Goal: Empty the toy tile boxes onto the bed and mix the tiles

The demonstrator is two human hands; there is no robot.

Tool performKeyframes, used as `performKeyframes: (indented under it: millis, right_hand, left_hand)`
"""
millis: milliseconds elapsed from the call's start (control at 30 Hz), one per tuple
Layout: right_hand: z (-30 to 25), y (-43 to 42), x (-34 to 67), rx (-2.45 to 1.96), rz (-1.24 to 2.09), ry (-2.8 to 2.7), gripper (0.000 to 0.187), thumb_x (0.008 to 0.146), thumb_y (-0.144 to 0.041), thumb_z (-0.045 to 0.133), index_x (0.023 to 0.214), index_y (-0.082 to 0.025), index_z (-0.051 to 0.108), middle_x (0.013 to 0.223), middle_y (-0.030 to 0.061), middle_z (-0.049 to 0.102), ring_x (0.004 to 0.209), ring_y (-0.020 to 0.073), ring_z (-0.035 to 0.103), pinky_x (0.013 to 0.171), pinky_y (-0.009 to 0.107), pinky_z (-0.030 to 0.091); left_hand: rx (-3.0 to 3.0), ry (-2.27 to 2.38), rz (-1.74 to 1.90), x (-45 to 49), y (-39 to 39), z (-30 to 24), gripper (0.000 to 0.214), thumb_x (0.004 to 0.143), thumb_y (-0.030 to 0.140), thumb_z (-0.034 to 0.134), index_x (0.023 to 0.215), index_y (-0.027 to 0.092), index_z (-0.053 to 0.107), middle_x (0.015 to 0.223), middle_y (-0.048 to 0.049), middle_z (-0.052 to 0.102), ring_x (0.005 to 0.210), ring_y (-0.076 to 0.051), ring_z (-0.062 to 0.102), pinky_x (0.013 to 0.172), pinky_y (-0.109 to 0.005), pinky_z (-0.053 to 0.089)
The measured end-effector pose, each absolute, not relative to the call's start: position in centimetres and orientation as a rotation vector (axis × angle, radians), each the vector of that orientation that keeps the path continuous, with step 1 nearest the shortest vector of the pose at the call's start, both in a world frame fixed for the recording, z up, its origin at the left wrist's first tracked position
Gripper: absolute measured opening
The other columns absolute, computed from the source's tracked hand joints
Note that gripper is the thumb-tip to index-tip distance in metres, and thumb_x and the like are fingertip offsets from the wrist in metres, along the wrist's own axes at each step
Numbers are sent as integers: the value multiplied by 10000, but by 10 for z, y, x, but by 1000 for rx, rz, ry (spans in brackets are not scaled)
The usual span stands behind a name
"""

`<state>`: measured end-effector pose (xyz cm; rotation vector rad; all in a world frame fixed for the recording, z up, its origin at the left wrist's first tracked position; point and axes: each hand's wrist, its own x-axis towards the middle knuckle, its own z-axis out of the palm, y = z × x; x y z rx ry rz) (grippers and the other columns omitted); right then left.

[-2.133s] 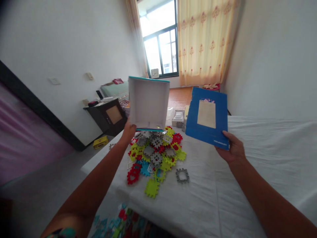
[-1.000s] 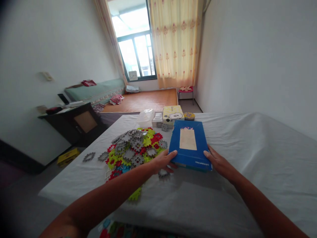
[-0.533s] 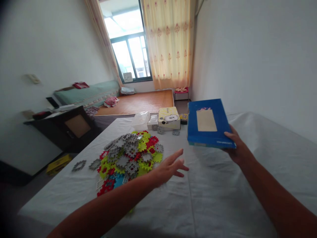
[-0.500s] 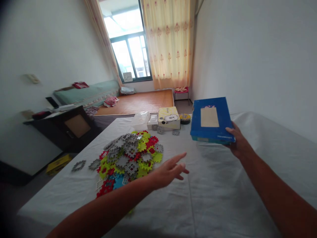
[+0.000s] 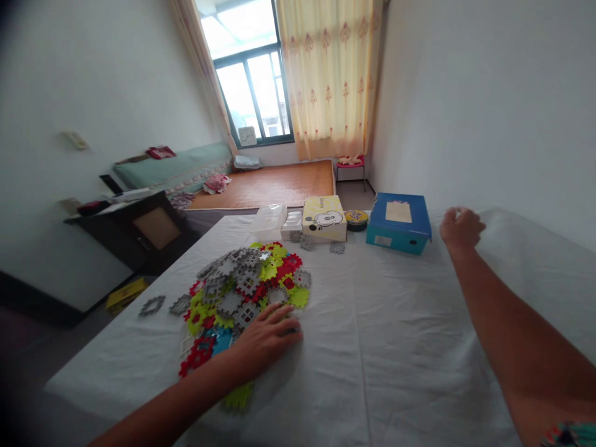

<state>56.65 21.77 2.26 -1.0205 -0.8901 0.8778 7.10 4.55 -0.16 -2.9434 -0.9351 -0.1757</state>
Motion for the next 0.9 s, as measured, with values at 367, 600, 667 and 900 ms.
performKeyframes:
  millis: [367, 600, 667, 900]
  right_hand:
    - [-54, 222, 338, -1365, 242, -2312, 445, 919, -432, 395, 1225, -194, 613, 1317, 109, 592, 1246, 275, 505, 1066, 464, 366]
    - [-33, 234, 278, -1299, 182, -2186, 453, 959, -362, 293, 1244, -173, 590, 1270, 125, 618, 1222, 265, 526, 1043, 446, 388]
    - [-25, 234, 259, -1203, 196, -2243, 431, 970, -370, 285, 1206, -212, 608, 1236, 91, 642, 1187, 240, 551, 1041, 410, 398]
    - [-11, 261, 223, -1544, 101, -2253, 423, 881, -166, 443, 1292, -166, 541, 1441, 161, 453, 1186, 312, 550, 962, 404, 441]
  left_hand:
    - [-2874, -1115, -270, 17, 0, 22, 359, 909, 304, 525, 1263, 318, 583, 1425, -8, 498, 1394, -227, 331, 1165, -429, 250]
    - [-2979, -981, -55, -18, -43, 7, 567, 895, 510, 498, 1430, 353, 390, 1517, 5, 379, 1425, -236, 276, 1180, -418, 194]
    - [-2919, -1013, -68, -22, -36, 0, 523, 909, 456, 506, 1416, 376, 403, 1536, 27, 342, 1439, -236, 239, 1183, -431, 171]
    - [-2636, -1081, -228, -36, -1, -9, 445, 947, 176, 451, 1344, 373, 493, 1519, 56, 371, 1446, -201, 214, 1193, -421, 132]
